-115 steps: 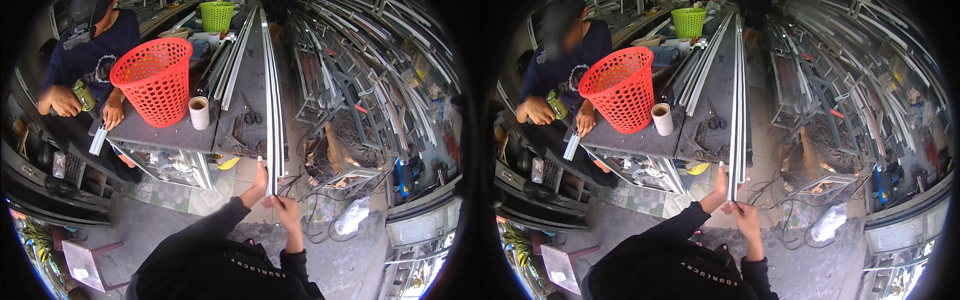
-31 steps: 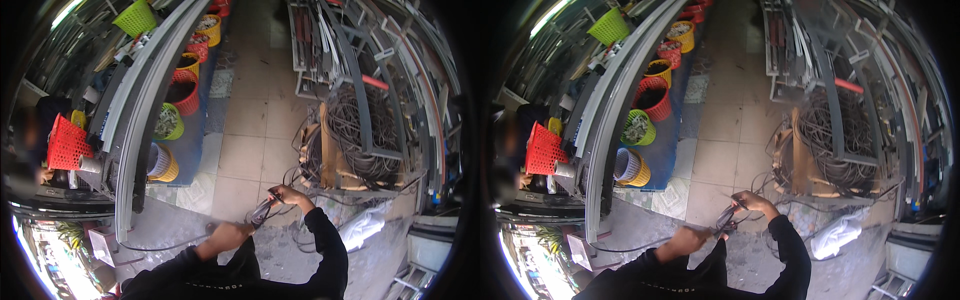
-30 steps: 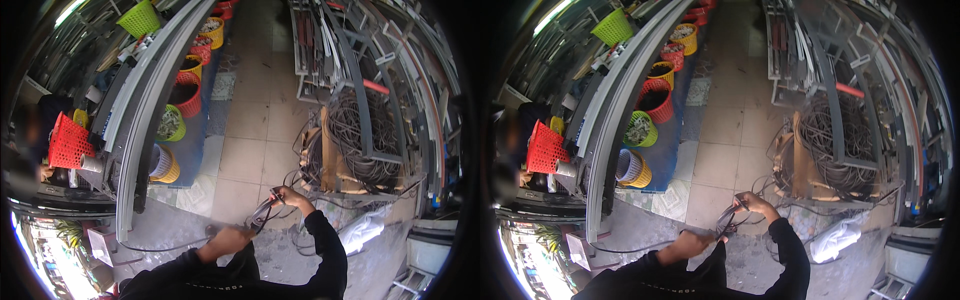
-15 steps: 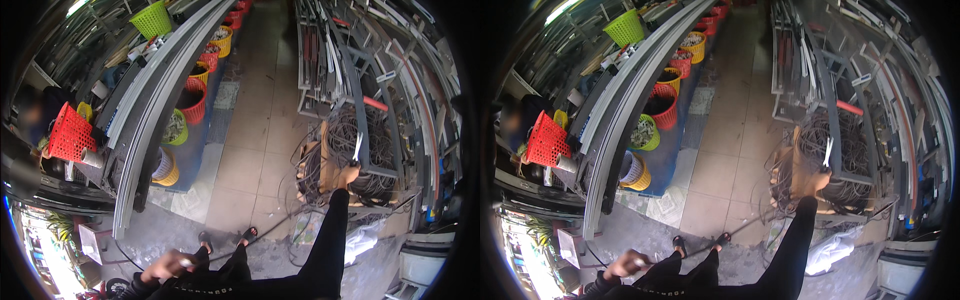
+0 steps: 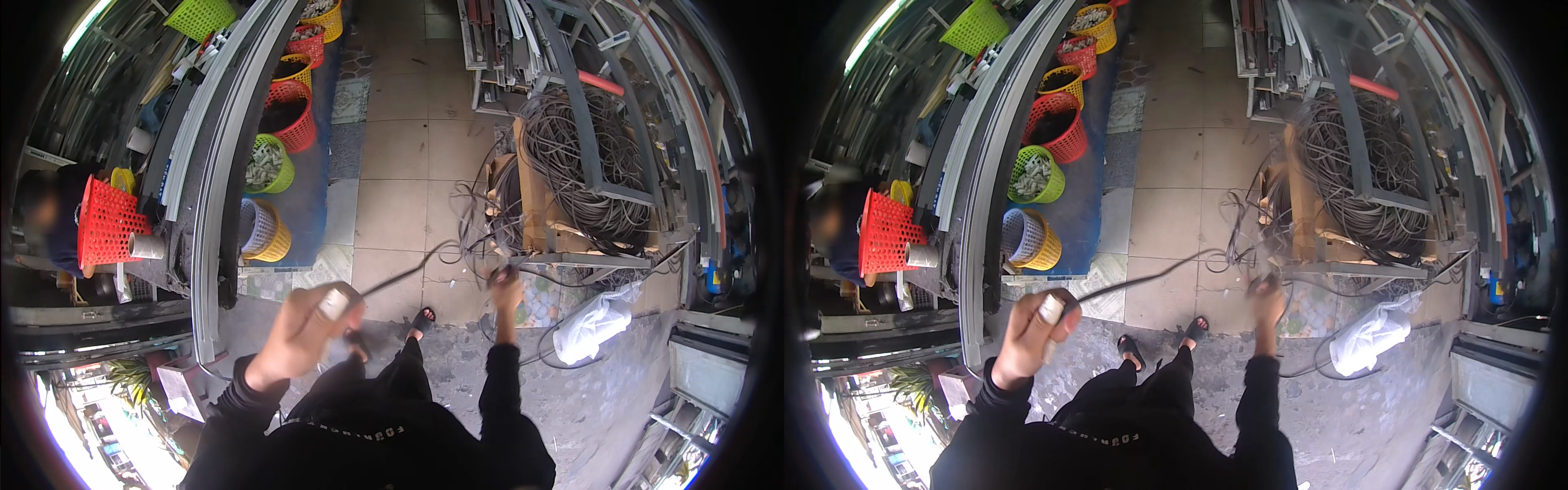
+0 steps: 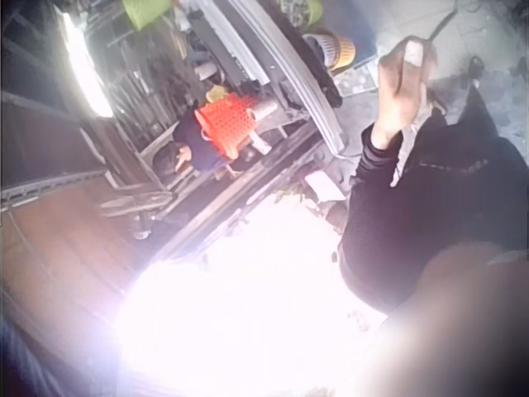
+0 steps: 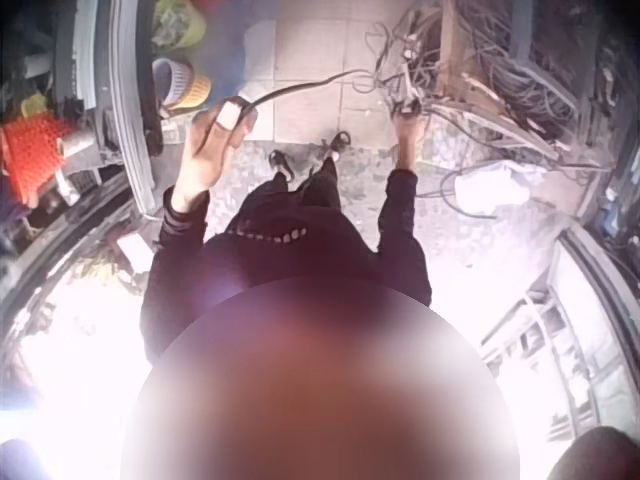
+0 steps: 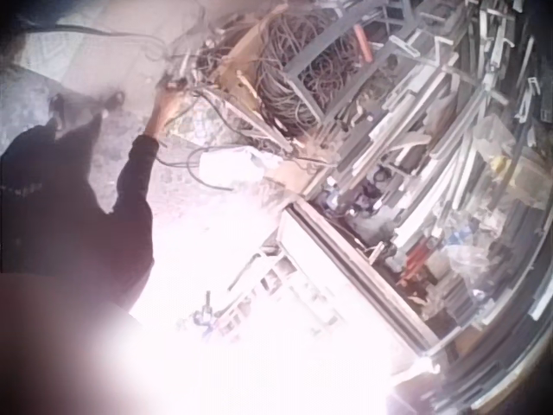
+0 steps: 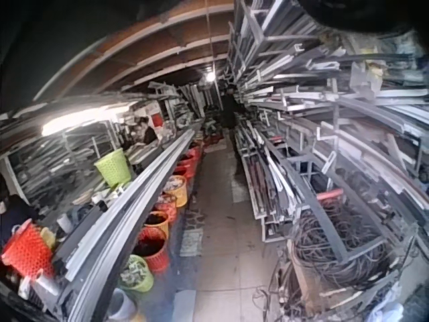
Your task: The person repeatedly handles long metal profiles and a black cable, aligning the cable along the profiles and moving them between a workbench and the floor. The person also briefly moves a blue plastic chair and interacts with other items on the bench.
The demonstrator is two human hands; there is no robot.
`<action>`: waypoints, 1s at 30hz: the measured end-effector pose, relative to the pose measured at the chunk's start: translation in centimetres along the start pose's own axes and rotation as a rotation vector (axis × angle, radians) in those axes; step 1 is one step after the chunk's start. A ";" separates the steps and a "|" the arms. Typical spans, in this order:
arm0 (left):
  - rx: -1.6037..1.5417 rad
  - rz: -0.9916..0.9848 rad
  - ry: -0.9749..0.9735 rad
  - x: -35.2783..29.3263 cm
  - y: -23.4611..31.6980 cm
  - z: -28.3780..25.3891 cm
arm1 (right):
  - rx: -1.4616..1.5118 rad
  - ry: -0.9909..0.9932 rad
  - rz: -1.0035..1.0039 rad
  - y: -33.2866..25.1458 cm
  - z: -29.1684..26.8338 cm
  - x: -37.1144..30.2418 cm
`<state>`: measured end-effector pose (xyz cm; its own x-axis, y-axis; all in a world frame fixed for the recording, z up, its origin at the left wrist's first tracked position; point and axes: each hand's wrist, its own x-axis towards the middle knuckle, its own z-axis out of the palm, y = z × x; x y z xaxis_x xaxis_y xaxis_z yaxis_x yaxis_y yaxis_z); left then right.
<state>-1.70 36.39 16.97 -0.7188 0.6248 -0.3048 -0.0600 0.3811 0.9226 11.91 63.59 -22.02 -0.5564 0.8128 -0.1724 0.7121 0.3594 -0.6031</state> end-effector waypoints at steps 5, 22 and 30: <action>0.026 -0.006 0.039 -1.1 0.3 -0.8 | -0.366 0.017 -0.034 -1.9 1.6 -8.2; 0.030 -0.001 0.062 -6.5 -2.3 -1.1 | -0.812 -0.155 -0.837 -4.9 11.6 4.4; 0.031 -0.045 -0.182 -6.9 -2.7 -1.4 | -0.983 0.043 -0.912 -3.9 15.1 4.8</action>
<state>2.40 30.09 16.88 -0.5788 0.7183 -0.3861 -0.0661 0.4306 0.9001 -0.05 59.15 -32.24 -0.9931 0.1151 0.0241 0.1168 0.9401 0.3202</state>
